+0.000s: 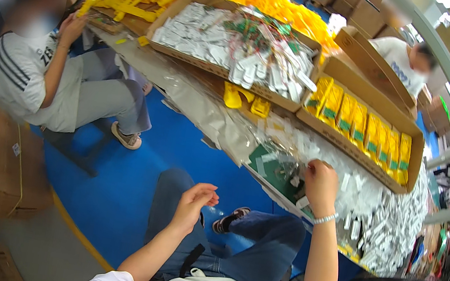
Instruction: Assembling a circuit board and components into a yellow plastic device housing.
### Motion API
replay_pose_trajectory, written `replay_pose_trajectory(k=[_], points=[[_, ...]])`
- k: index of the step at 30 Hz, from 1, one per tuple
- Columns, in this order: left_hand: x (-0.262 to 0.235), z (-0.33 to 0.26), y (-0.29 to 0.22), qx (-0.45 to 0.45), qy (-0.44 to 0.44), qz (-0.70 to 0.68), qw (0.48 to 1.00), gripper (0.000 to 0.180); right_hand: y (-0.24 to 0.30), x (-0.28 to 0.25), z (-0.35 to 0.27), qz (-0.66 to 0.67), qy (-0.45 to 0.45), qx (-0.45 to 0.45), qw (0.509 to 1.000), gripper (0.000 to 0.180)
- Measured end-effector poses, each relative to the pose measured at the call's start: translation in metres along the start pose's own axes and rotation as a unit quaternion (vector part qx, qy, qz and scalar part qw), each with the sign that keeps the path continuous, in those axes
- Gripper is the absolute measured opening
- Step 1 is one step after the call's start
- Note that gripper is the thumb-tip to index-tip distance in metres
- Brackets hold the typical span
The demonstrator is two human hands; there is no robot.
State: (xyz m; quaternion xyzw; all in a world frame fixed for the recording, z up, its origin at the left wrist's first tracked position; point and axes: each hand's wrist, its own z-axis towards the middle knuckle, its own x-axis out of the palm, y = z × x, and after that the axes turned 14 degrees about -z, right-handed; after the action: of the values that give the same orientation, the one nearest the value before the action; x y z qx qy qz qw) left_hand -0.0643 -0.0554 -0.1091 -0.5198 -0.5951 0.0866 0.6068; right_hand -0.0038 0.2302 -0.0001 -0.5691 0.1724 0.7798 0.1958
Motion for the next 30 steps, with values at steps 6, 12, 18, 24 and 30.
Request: replay_pose_trajectory(k=[6,12,18,24,30], points=[[0.050,0.044,-0.086,0.200,0.090,0.118,0.969,0.018,-0.008,-0.038,0.001,0.252,-0.148,0.077,0.953,0.012],[0.091,0.115,-0.165,0.350,0.137,0.207,0.903,0.017,-0.015,-0.076,-0.002,0.539,-0.162,0.143,0.814,0.014],[0.065,0.201,-0.226,0.489,-0.011,0.404,0.773,0.013,-0.025,-0.098,-0.012,0.615,-0.189,0.126,0.755,0.019],[0.037,0.249,-0.273,0.522,-0.064,0.522,0.672,0.020,-0.031,-0.092,-0.012,0.627,-0.176,0.137,0.746,0.016],[-0.010,0.286,-0.310,0.372,-0.041,0.654,0.658,0.031,-0.039,-0.090,-0.010,0.602,-0.126,0.171,0.769,0.014]])
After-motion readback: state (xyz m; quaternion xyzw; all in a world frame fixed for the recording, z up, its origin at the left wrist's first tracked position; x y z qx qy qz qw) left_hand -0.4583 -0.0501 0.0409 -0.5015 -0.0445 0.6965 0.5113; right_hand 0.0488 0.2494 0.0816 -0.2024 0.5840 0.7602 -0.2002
